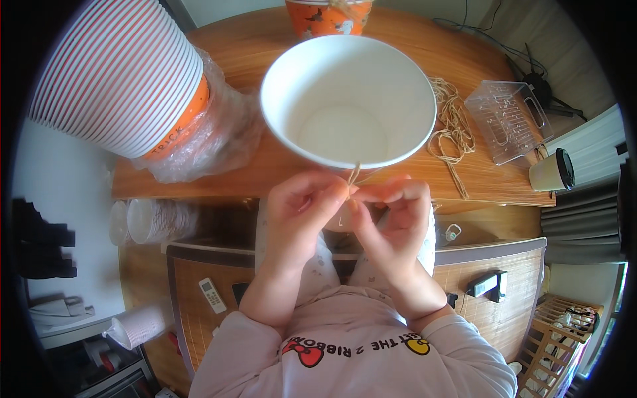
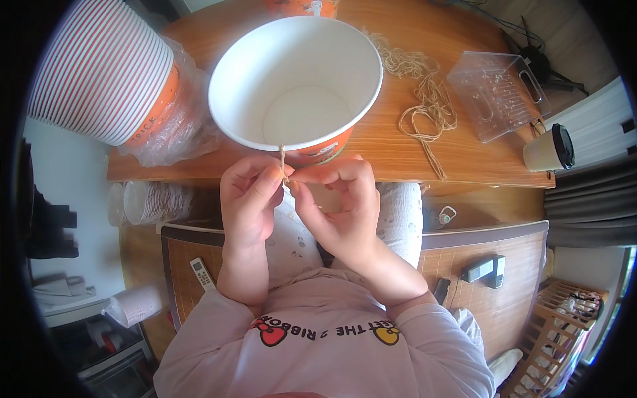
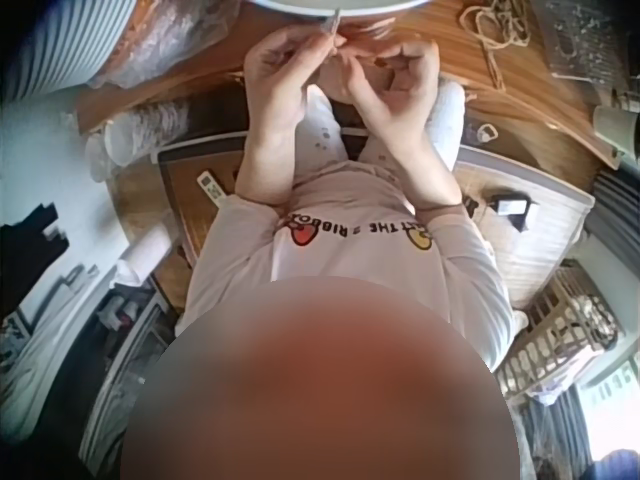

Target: Threading twine through holes in paper buckets to create handles.

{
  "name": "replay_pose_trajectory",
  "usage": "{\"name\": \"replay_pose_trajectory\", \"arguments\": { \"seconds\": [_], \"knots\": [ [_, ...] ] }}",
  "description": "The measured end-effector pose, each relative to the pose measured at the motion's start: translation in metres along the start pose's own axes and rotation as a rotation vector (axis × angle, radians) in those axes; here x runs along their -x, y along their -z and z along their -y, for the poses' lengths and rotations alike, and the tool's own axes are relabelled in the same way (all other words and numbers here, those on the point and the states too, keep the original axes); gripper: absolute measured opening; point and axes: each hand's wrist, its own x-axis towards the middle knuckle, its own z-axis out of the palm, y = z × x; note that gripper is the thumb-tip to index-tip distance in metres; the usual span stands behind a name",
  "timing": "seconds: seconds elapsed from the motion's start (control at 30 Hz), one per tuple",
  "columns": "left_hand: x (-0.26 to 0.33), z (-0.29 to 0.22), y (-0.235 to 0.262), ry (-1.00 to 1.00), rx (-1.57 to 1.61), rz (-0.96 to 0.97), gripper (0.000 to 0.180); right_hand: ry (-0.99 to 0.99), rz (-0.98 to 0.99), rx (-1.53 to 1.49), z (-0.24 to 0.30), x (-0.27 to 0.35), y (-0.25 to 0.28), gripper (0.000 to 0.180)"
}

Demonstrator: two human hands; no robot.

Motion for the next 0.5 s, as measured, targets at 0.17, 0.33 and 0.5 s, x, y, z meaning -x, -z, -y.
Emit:
{"name": "replay_pose_trajectory", "arguments": {
  "seconds": [0.17,0.33,0.5],
  "knots": [
    [0.005,0.002,0.003,-0.025,-0.119,0.001,0.016,-0.114,0.01,-0.123,-0.003,0.011,0.005,0.035],
    [0.008,0.009,0.008,-0.043,-0.258,0.069,0.011,-0.27,0.148,0.028,-0.001,0.022,0.014,0.027],
    [0.005,0.005,-0.006,0.002,-0.254,0.056,0.011,-0.095,0.208,0.163,0.001,0.017,0.019,0.015]
  ]
}}
